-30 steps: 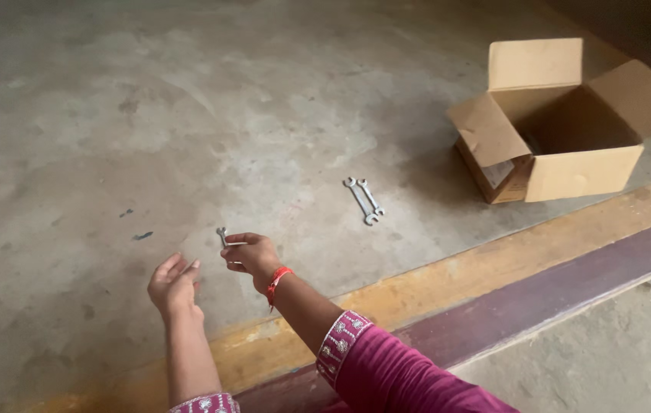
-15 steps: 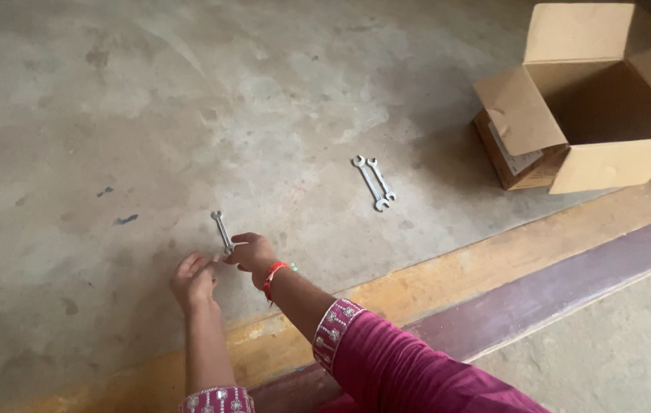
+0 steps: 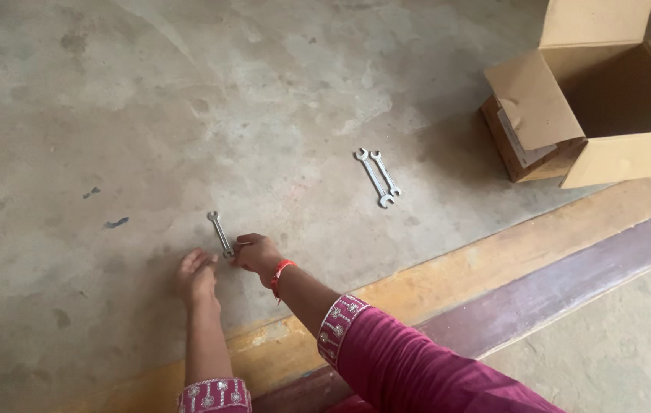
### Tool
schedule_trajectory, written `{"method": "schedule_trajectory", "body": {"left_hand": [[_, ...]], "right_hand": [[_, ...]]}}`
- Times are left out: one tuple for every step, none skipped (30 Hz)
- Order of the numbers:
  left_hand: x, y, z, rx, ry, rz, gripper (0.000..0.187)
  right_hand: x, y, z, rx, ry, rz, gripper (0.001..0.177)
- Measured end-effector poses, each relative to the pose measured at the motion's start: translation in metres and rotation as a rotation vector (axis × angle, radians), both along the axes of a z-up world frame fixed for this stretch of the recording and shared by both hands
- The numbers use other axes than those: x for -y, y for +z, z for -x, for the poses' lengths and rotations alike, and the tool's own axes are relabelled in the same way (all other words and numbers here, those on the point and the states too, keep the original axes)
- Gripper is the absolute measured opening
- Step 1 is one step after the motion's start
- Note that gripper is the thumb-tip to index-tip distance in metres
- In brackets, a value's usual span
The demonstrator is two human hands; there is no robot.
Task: The person removes several wrenches from a cardboard box, places them on the floor, and then returns them to the box. They repeat this process with multiple wrenches before closing the box.
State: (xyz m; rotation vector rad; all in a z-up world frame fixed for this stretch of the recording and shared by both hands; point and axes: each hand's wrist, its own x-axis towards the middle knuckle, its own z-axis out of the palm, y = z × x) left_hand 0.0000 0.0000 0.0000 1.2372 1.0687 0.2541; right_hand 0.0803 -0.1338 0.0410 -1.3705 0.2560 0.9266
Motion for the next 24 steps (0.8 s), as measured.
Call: {"method": "schedule_trajectory", "body": {"left_hand": [[0.0, -0.001, -0.001, 0.027, -0.006, -0.033, 0.051], [0.0, -0.001, -0.002, 0.055, -0.013, -0.067, 0.051], [0.002, 0.001, -0.003, 0.083, -0.019, -0.1, 0.052], [0.005, 0.003, -0.004, 0.031, -0.026, -0.127, 0.052], [0.007, 0.005, -0.005, -0.02, -0.033, -0.155, 0.052], [0.011, 0.008, -0.006, -0.072, -0.04, -0.183, 0.052], [0.014, 0.011, -0.007, -0.073, -0.049, -0.192, 0.051], [0.016, 0.013, -0.009, -0.075, -0.057, -0.202, 0.05], [0.017, 0.015, -0.01, -0.075, -0.063, -0.211, 0.049], [0.018, 0.015, -0.011, -0.045, -0.05, -0.163, 0.048], [0.017, 0.015, -0.013, -0.016, -0.036, -0.118, 0.048], [0.015, 0.014, -0.014, 0.013, -0.023, -0.072, 0.047], [0.013, 0.012, -0.015, 0.031, -0.032, -0.046, 0.047], [0.01, 0.01, -0.016, 0.049, -0.041, -0.021, 0.046], [0.008, 0.007, -0.016, 0.067, -0.052, 0.007, 0.046], [0.007, 0.004, -0.017, 0.056, -0.068, -0.012, 0.044], [0.006, 0.002, -0.017, 0.045, -0.082, -0.032, 0.043], [0.006, -0.001, -0.016, 0.033, -0.096, -0.052, 0.041], [0.006, -0.002, -0.016, 0.028, -0.104, -0.064, 0.038], [0.006, -0.004, -0.016, 0.023, -0.112, -0.077, 0.036], [0.005, -0.004, -0.017, 0.018, -0.121, -0.089, 0.033], [0.005, -0.004, -0.018, 0.021, -0.125, -0.077, 0.03], [0.005, -0.004, -0.019, 0.024, -0.128, -0.063, 0.027], [0.006, -0.004, -0.019, 0.027, -0.131, -0.049, 0.024]], "right_hand": [[-0.001, 0.002, 0.0, -0.01, -0.005, -0.021, 0.062], [-0.002, 0.003, 0.0, -0.021, -0.01, -0.042, 0.061], [-0.002, 0.005, 0.0, -0.03, -0.015, -0.063, 0.059], [-0.002, 0.007, 0.0, -0.042, 0.0, -0.066, 0.058], [-0.003, 0.008, 0.001, -0.055, 0.016, -0.069, 0.057], [-0.004, 0.009, 0.001, -0.067, 0.031, -0.071, 0.056], [-0.005, 0.01, 0.002, -0.078, 0.028, -0.09, 0.056], [-0.005, 0.011, 0.002, -0.089, 0.024, -0.109, 0.056], [-0.005, 0.011, 0.002, -0.099, 0.022, -0.128, 0.055], [-0.005, 0.011, 0.003, -0.104, 0.017, -0.141, 0.055], [-0.005, 0.011, 0.003, -0.11, 0.012, -0.156, 0.054], [-0.006, 0.012, 0.003, -0.117, 0.006, -0.17, 0.054], [-0.006, 0.012, 0.001, -0.119, 0.005, -0.164, 0.054], [-0.005, 0.013, -0.001, -0.122, 0.004, -0.157, 0.054], [-0.004, 0.014, -0.002, -0.124, 0.0, -0.149, 0.054], [-0.003, 0.014, -0.002, -0.126, 0.008, -0.142, 0.054], [-0.002, 0.015, -0.002, -0.128, 0.016, -0.135, 0.055], [-0.002, 0.015, -0.001, -0.13, 0.024, -0.129, 0.055], [-0.002, 0.016, -0.001, -0.12, 0.033, -0.108, 0.054], [-0.003, 0.016, -0.001, -0.109, 0.041, -0.086, 0.053], [-0.003, 0.016, -0.002, -0.098, 0.049, -0.064, 0.051], [-0.004, 0.017, -0.002, -0.101, 0.047, -0.085, 0.049], [-0.002, 0.016, -0.003, -0.104, 0.046, -0.104, 0.046], [-0.001, 0.015, -0.004, -0.107, 0.044, -0.122, 0.044]]}}
